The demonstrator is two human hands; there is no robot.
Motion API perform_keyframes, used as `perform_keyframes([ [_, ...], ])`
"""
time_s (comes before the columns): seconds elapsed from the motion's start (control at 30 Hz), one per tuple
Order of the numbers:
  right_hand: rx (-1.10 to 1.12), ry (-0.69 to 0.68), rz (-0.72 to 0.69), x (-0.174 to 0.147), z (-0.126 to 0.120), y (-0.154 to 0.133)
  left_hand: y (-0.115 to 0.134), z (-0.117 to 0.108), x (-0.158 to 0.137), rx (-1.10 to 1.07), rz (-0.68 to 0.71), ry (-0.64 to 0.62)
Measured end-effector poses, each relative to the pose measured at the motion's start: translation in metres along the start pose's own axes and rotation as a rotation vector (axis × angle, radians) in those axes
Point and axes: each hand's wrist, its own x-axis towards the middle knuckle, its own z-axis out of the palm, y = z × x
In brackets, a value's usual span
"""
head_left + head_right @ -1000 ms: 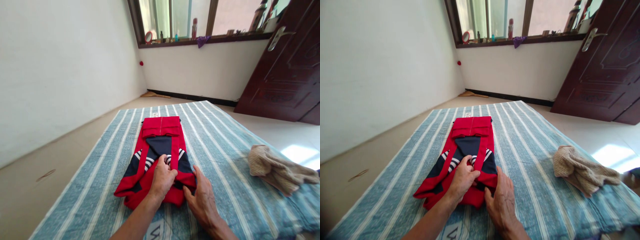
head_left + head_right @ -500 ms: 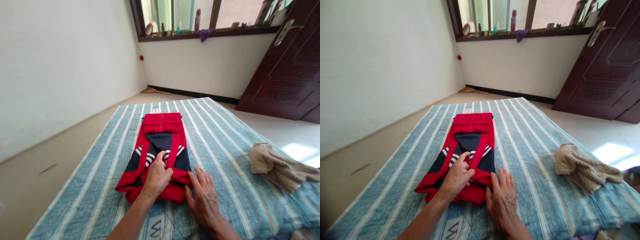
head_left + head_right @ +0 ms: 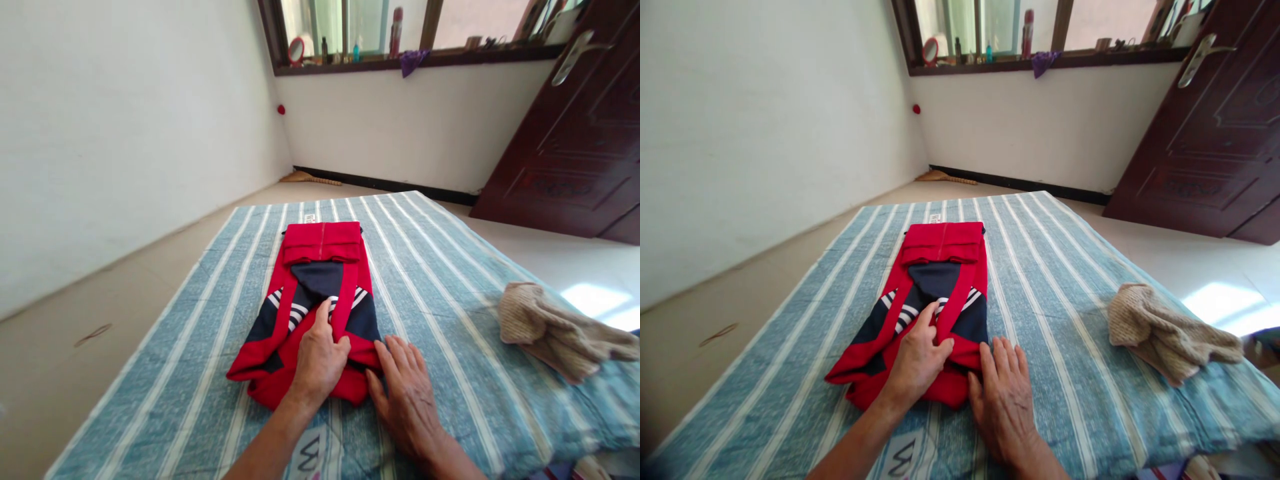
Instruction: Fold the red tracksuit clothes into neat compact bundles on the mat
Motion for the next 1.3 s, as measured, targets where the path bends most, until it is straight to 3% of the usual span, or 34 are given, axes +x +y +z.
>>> perform_keyframes([
  [0.1,0.058,0.040,0.022,-0.001,0.000,0.001,-0.002,-0.001,0.001,0.145,0.014,0.001],
  [0.3,0.211,-0.026,0.102,0.003,-0.006,0.000,-0.009,0.003,-0.002,0.333,0.013,-0.053],
  [0.6,0.102,-0.095,0.051,0.009,-0.012,-0.001,-0.006,0.006,-0.012,0.602,0.105,-0.004],
  [0.73,0.112,-0.112,0.040,0.011,-0.013,0.003,-0.008,0.008,-0.019,0.657,0.276,0.129],
  [0.83,0.139,-0.130,0.021,0.012,-0.014,0.006,-0.010,0.011,-0.018,0.723,0.538,0.235],
  [0.9,0.143,-0.130,0.003,0.011,-0.014,0.007,-0.011,0.013,-0.014,0.742,0.749,0.187],
  [0.97,0.139,-0.124,-0.019,0.009,-0.013,0.008,-0.013,0.013,-0.010,0.738,0.870,0.051],
  [1.03,0.131,-0.114,-0.037,0.008,-0.013,0.009,-0.015,0.013,-0.005,0.717,0.873,-0.060],
  [1.1,0.122,-0.106,-0.054,0.007,-0.013,0.009,-0.017,0.011,-0.003,0.655,0.833,-0.092],
  [1.2,0.117,-0.092,-0.086,0.006,-0.012,0.011,-0.018,0.008,-0.004,0.543,0.802,-0.031],
  [1.3,0.130,-0.061,-0.142,0.008,-0.012,0.011,-0.018,0.009,-0.009,0.521,0.882,0.052],
])
